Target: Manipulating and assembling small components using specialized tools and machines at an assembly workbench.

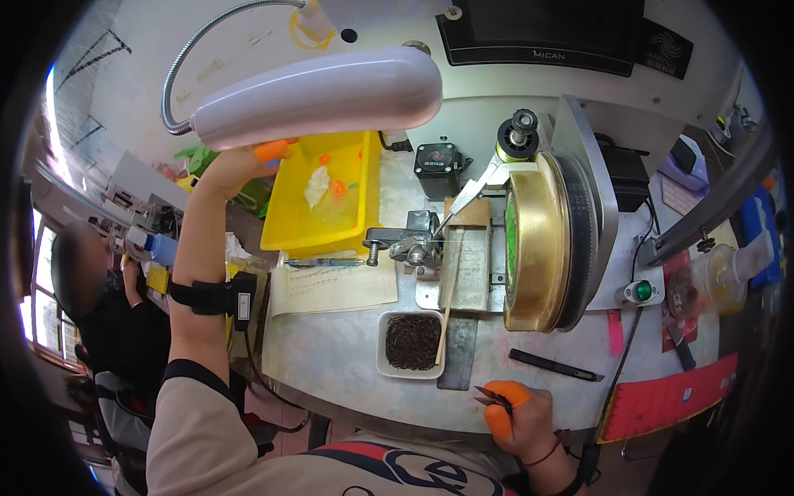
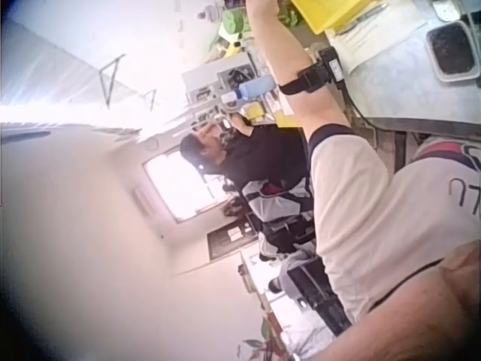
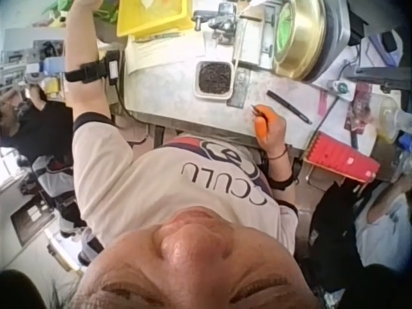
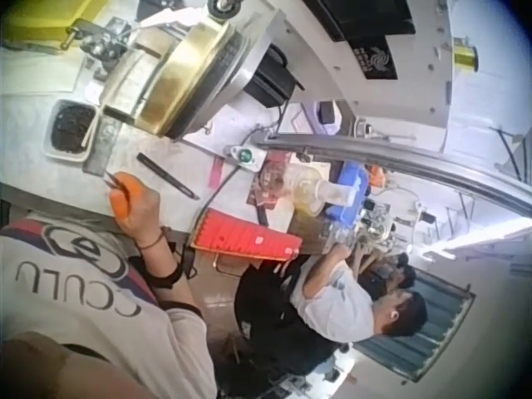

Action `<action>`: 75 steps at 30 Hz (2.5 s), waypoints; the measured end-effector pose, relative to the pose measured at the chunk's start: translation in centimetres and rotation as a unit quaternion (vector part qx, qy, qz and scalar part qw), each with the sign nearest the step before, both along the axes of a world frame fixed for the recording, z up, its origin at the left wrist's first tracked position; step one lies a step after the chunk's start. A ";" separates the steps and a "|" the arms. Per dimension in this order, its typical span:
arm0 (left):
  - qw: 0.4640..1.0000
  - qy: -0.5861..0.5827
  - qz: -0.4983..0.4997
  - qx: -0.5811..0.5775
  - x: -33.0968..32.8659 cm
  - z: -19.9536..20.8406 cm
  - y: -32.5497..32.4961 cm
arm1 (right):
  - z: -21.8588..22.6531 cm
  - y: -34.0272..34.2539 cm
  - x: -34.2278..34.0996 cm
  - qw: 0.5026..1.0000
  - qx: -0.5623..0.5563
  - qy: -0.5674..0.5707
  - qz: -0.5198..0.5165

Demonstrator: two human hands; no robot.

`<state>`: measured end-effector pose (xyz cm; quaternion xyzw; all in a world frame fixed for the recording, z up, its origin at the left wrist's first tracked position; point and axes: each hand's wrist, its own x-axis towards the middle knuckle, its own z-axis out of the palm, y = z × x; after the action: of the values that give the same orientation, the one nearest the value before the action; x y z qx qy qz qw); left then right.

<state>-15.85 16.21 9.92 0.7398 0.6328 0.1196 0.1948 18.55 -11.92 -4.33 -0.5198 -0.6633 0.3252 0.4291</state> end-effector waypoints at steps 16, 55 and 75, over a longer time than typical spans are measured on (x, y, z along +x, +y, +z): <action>0.882 -0.462 0.036 0.079 2.7 -0.1 -8.6 | 0.9 0.0 0.8 0.999 -0.044 0.004 0.014; 0.871 -0.281 -0.322 0.241 13.9 -3.8 -11.9 | 7.1 9.6 -7.3 0.904 -0.043 0.423 -0.043; 0.861 -0.374 -0.315 0.137 14.4 -6.7 -16.1 | 7.3 4.7 -4.0 0.906 -0.127 0.403 -0.011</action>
<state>-1.45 0.07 3.22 0.8188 0.2225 0.4048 0.3408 14.52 -7.21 2.94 -0.4016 -0.3809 0.5841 0.5937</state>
